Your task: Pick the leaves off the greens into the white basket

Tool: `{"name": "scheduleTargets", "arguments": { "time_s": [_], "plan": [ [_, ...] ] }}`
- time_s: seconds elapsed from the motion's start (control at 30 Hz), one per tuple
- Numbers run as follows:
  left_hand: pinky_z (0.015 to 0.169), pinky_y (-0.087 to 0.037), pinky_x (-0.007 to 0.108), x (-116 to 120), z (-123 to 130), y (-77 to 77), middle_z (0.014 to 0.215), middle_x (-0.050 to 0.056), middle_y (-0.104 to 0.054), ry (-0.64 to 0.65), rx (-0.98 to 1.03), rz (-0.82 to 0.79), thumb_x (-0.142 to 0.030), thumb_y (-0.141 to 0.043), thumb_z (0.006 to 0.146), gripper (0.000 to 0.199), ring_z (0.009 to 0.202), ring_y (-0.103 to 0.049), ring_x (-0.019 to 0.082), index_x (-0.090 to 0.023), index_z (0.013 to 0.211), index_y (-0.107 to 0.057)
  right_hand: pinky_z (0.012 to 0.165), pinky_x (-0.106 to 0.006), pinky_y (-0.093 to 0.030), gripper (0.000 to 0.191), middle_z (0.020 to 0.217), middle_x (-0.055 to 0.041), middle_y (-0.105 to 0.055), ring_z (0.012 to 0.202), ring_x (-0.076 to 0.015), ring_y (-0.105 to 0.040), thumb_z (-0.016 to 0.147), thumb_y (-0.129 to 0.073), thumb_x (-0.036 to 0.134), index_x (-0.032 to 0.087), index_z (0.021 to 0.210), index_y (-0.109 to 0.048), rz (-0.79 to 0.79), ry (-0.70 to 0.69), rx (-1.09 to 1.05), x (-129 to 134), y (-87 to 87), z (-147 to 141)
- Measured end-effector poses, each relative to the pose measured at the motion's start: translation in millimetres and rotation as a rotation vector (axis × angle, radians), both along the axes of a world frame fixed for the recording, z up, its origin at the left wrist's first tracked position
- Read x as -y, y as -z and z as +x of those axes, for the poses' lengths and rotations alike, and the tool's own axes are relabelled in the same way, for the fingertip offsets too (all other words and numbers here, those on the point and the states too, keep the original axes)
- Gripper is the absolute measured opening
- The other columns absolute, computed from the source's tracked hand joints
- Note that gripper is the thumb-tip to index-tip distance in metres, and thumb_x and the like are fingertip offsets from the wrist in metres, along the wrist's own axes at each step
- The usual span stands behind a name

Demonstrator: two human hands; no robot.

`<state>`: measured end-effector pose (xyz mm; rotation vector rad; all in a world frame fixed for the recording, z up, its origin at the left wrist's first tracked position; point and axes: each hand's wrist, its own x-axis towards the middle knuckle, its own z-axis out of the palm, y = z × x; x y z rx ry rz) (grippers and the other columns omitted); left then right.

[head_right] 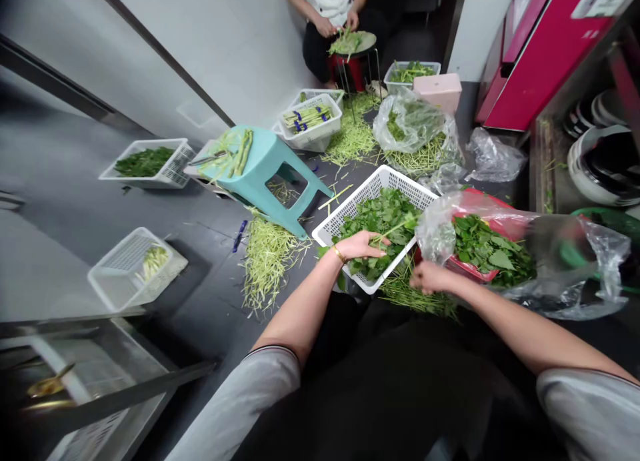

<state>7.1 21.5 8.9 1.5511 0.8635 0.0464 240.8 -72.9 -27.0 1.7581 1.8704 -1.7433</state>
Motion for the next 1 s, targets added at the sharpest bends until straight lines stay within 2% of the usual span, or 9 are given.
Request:
{"name": "scheduleTargets", "arguments": {
  "time_s": [0.1, 0.2, 0.27, 0.37, 0.5, 0.67, 0.77, 0.87, 1.0],
  "plan": [
    [0.049, -0.037, 0.019, 4, 4, -8.3, 0.067, -0.002, -0.058, -0.162, 0.053, 0.038, -0.022, -0.073, 0.068, 0.063, 0.049, -0.044, 0.005, -0.011, 0.127, -0.054, 0.053, -0.028, -0.046, 0.051, 0.074, -0.0071, -0.067, 0.058, -0.0171, -0.061, 0.072, -0.066, 0.051, 0.013, 0.107, -0.066, 0.066, 0.004, 0.043, 15, -10.1, 1],
    [0.051, -0.039, 0.021, 11, 17, -14.7, 0.071, -0.001, -0.061, -0.246, 0.142, 0.064, -0.016, -0.075, 0.062, 0.085, 0.049, -0.045, 0.006, -0.011, 0.139, -0.04, 0.051, -0.026, -0.048, 0.067, 0.093, -0.0059, -0.067, 0.061, -0.0142, -0.061, 0.078, -0.06, 0.05, 0.021, 0.137, -0.045, 0.273, 0.213, -0.267, -10, -49.9, -11],
    [0.053, -0.041, 0.022, 14, 24, -16.6, 0.074, 0.001, -0.063, -0.26, 0.233, 0.032, -0.013, -0.075, 0.059, 0.087, 0.051, -0.048, 0.007, -0.012, 0.139, -0.04, 0.05, -0.024, -0.048, 0.065, 0.085, -0.0019, -0.066, 0.057, -0.0121, -0.06, 0.075, -0.066, 0.047, 0.023, 0.132, -0.049, 0.362, 0.189, -0.395, -35, -76.0, -24],
    [0.057, -0.044, 0.023, 14, 21, -17.2, 0.085, 0.005, -0.065, -0.306, 0.434, -0.052, -0.012, -0.076, 0.056, 0.082, 0.06, -0.056, 0.01, -0.016, 0.133, -0.047, 0.044, -0.023, -0.046, 0.042, 0.061, 0.0016, -0.061, 0.046, -0.0107, -0.055, 0.067, -0.073, 0.044, 0.016, 0.097, -0.066, 0.417, 0.205, -0.389, -70, -95.1, -40],
    [0.055, -0.045, 0.022, 2, -7, -18.8, 0.079, 0.004, -0.063, -0.436, 0.487, -0.128, -0.029, -0.079, 0.06, 0.056, 0.061, -0.057, 0.011, -0.014, 0.111, -0.061, 0.041, -0.023, -0.046, 0.039, 0.05, 0.0025, -0.058, 0.039, -0.0102, -0.052, 0.062, -0.077, 0.045, 0.014, 0.08, -0.063, 0.423, 0.419, -0.408, -101, -95.5, -43],
    [0.044, -0.03, 0.019, -19, -41, -24.7, 0.054, -0.004, -0.052, -0.515, 0.352, 0.047, -0.04, -0.078, 0.062, 0.032, 0.043, -0.036, 0.003, -0.011, 0.072, -0.068, 0.038, -0.022, -0.043, 0.038, 0.048, 0.0019, -0.057, 0.039, -0.0104, -0.052, 0.059, -0.079, 0.046, 0.013, 0.072, -0.064, 0.348, 0.229, -0.286, -129, -101.7, -22],
    [0.049, -0.035, 0.019, -29, -51, -24.0, 0.058, -0.001, -0.059, -0.62, 0.415, 0.048, -0.038, -0.08, 0.059, 0.031, 0.049, -0.045, 0.006, -0.011, 0.067, -0.069, 0.037, -0.022, -0.041, 0.039, 0.048, 0.0026, -0.055, 0.038, -0.0086, -0.048, 0.055, -0.081, 0.046, 0.015, 0.07, -0.062, 0.527, 0.516, -0.343, -148, -102.4, -6],
    [0.053, -0.04, 0.021, -33, -51, -20.3, 0.062, 0.003, -0.064, -0.766, 0.541, -0.137, -0.038, -0.08, 0.058, 0.033, 0.053, -0.054, 0.009, -0.01, 0.073, -0.07, 0.038, -0.022, -0.043, 0.041, 0.048, 0.0042, -0.052, 0.038, -0.0078, -0.047, 0.054, -0.081, 0.047, 0.016, 0.069, -0.059, 0.567, 0.743, -0.459, -155, -93.6, -9],
    [0.045, -0.036, 0.02, -34, -37, -17.5, 0.058, 0.004, -0.063, -0.814, 0.666, -0.362, -0.031, -0.075, 0.061, 0.024, 0.046, -0.051, 0.009, -0.01, 0.072, -0.068, 0.041, -0.023, -0.047, 0.043, 0.059, 0.0038, -0.058, 0.042, -0.0077, -0.049, 0.057, -0.08, 0.045, 0.017, 0.084, -0.063, 0.36, 0.498, -0.559, -141, -81.9, -50]
  ]
}}
